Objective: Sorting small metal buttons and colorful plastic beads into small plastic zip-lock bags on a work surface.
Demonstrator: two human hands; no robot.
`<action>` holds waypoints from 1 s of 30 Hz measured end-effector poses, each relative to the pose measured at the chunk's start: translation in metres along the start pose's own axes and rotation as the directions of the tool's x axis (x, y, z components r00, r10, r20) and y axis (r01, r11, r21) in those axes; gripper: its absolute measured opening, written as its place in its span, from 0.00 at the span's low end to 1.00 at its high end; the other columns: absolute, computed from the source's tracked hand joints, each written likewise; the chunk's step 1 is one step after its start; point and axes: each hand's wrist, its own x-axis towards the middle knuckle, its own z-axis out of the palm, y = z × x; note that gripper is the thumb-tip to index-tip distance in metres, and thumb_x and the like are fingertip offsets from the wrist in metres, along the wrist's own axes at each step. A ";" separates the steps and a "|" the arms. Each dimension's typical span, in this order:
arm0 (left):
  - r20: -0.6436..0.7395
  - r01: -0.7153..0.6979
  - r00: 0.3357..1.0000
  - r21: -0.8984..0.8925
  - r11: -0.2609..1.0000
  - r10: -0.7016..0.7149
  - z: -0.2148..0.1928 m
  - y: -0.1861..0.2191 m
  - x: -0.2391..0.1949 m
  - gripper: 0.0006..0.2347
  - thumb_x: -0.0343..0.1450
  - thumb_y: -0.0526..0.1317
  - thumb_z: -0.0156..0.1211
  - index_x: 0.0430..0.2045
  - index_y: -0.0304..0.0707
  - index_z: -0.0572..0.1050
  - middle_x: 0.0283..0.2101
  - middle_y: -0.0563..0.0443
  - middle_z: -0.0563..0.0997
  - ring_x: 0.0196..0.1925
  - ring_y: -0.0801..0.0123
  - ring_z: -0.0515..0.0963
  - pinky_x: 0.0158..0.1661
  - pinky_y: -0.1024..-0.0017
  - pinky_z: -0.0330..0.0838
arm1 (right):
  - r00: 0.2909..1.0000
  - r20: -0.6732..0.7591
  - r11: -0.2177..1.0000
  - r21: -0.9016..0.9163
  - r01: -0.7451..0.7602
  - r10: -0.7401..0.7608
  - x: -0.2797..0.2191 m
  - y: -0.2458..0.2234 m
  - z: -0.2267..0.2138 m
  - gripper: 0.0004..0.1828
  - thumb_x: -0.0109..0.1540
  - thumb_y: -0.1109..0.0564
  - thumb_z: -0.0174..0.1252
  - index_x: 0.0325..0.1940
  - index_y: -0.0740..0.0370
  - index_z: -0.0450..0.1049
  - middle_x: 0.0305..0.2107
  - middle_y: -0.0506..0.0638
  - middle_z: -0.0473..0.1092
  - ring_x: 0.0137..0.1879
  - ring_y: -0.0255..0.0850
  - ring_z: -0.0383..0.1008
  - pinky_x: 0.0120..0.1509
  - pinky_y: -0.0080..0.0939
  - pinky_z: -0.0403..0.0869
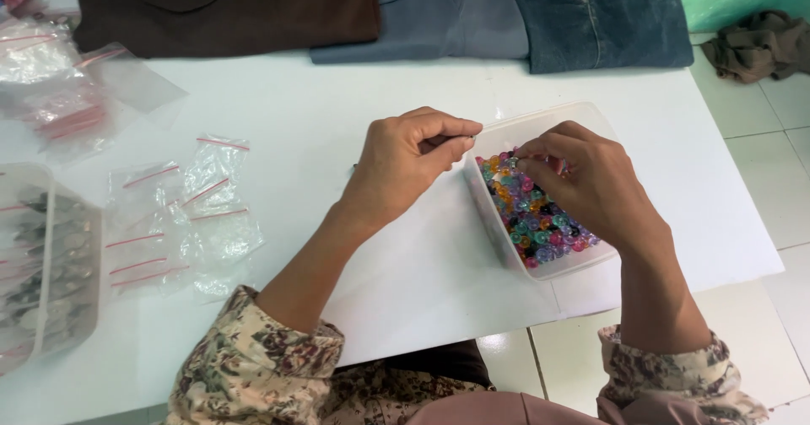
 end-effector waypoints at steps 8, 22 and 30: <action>0.009 0.367 0.927 0.177 0.913 -0.374 -0.064 -0.002 -0.066 0.07 0.69 0.32 0.65 0.40 0.34 0.83 0.37 0.42 0.84 0.37 0.66 0.85 0.35 0.74 0.81 | 0.974 -0.150 0.951 0.234 0.201 -0.169 -0.026 -0.068 0.056 0.08 0.59 0.64 0.66 0.42 0.59 0.83 0.36 0.54 0.76 0.35 0.44 0.78 0.41 0.41 0.79; -0.034 0.347 0.930 0.419 0.839 -0.367 -0.056 -0.057 -0.087 0.07 0.70 0.33 0.64 0.39 0.35 0.83 0.36 0.44 0.81 0.40 0.63 0.84 0.37 0.74 0.81 | 0.988 -0.091 0.991 0.033 0.131 -0.127 0.005 -0.078 0.147 0.06 0.64 0.64 0.60 0.44 0.63 0.80 0.31 0.55 0.74 0.30 0.43 0.78 0.30 0.38 0.76; -0.032 0.222 0.972 0.440 0.870 -0.231 -0.046 -0.025 -0.076 0.08 0.72 0.34 0.61 0.43 0.37 0.82 0.40 0.44 0.78 0.43 0.58 0.82 0.40 0.68 0.80 | 0.958 -0.159 0.956 0.138 0.259 -0.237 -0.026 -0.093 0.098 0.13 0.61 0.62 0.64 0.50 0.58 0.80 0.37 0.54 0.75 0.35 0.45 0.79 0.34 0.42 0.79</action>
